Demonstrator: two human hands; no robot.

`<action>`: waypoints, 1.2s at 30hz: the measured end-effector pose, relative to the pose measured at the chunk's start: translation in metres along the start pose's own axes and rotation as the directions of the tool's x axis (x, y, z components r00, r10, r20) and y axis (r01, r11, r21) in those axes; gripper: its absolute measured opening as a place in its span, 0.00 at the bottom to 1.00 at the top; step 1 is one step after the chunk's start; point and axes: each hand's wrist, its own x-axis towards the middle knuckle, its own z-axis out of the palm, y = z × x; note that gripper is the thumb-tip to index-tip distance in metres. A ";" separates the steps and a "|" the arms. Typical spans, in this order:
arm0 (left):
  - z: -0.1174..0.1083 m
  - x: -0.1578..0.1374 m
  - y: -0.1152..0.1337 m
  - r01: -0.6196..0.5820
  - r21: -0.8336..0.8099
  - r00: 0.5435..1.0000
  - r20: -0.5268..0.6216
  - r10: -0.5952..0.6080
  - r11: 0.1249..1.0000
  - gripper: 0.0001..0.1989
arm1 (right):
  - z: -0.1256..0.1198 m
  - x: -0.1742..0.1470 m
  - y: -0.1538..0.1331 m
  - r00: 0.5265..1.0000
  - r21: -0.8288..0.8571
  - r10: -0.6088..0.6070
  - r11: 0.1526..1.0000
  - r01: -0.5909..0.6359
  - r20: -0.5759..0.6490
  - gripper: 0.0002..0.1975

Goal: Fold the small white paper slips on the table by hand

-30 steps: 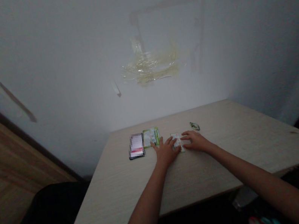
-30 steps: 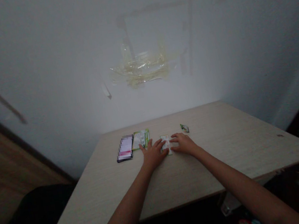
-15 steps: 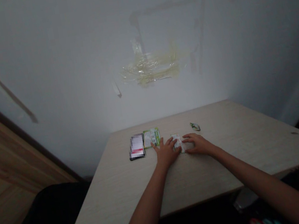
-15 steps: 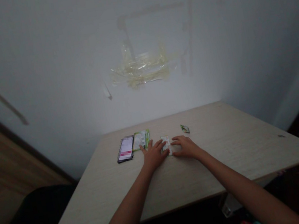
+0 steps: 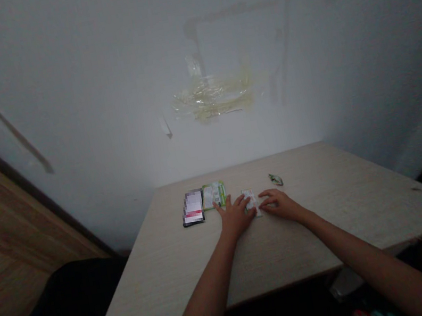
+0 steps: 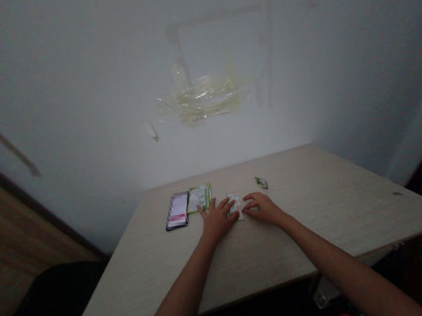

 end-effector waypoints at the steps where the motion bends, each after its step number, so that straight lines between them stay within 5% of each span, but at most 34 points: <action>1: 0.000 0.000 0.000 0.002 -0.002 1.000 0.003 -0.002 1.000 0.24 | 0.001 0.000 0.001 1.000 -0.014 0.010 1.000 -0.010 -0.012 0.08; 20: 0.003 0.001 -0.002 -0.012 -0.023 1.000 -0.006 0.012 1.000 0.24 | 0.012 0.040 0.017 0.994 -0.179 0.085 0.979 -0.096 -0.067 0.13; 36: 0.002 0.000 -0.003 -0.023 -0.020 1.000 0.001 0.023 1.000 0.25 | 0.010 0.052 -0.003 0.985 -0.311 0.147 0.935 -0.167 -0.088 0.15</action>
